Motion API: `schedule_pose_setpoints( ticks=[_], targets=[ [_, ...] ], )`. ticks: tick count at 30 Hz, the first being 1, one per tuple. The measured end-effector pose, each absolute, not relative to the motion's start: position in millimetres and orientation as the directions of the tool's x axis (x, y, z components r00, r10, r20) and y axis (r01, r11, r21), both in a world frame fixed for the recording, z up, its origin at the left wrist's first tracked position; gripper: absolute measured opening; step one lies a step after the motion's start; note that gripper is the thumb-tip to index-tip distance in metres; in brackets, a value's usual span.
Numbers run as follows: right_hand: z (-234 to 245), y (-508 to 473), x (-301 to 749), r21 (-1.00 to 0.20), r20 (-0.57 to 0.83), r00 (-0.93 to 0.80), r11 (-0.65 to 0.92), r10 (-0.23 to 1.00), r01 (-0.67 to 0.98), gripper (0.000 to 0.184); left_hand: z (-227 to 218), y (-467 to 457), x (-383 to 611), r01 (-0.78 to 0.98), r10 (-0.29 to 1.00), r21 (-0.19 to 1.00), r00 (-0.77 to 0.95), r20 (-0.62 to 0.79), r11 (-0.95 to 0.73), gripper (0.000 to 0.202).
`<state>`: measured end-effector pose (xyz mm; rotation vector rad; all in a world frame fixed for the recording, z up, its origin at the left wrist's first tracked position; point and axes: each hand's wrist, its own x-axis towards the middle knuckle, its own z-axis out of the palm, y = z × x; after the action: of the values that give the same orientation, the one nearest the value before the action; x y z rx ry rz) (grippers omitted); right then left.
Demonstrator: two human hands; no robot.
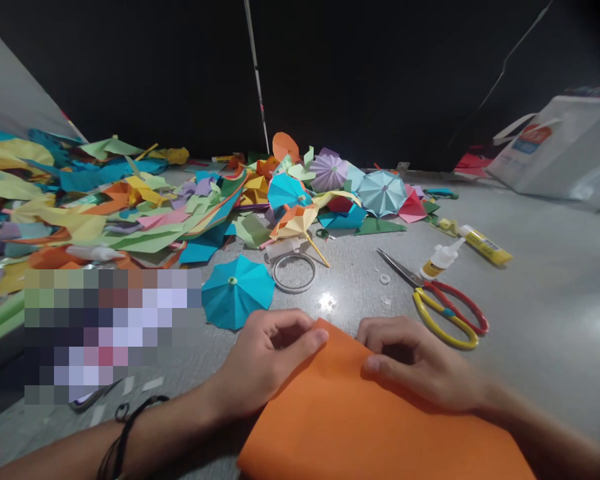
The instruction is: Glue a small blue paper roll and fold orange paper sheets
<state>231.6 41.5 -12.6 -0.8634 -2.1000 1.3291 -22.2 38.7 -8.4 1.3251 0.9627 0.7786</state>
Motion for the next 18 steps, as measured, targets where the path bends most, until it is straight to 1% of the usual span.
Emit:
schedule_pose_setpoints(
  ticks=[6, 12, 18],
  targets=[
    [-13.1, 41.2, 232.4, -0.919, 0.045, -0.67, 0.294, 0.741, 0.264, 0.039, -8.0, 36.1, -23.0, 0.043, 0.898, 0.991, 0.419, -0.131, 0.125, 0.035],
    [-12.4, 41.5, 231.1, -0.918, 0.085, -0.673, 0.321, 0.735, 0.234, 0.034, -7.5, 38.0, -22.7, 0.068, 0.904, 0.994, 0.415, -0.108, 0.088, 0.035],
    [-9.5, 41.4, 229.6, -0.911, 0.075, -0.674, 0.326, 0.735, 0.254, 0.04, -6.6, 37.9, -20.5, 0.046, 0.903, 0.994, 0.414, -0.112, 0.102, 0.034]
  ],
)
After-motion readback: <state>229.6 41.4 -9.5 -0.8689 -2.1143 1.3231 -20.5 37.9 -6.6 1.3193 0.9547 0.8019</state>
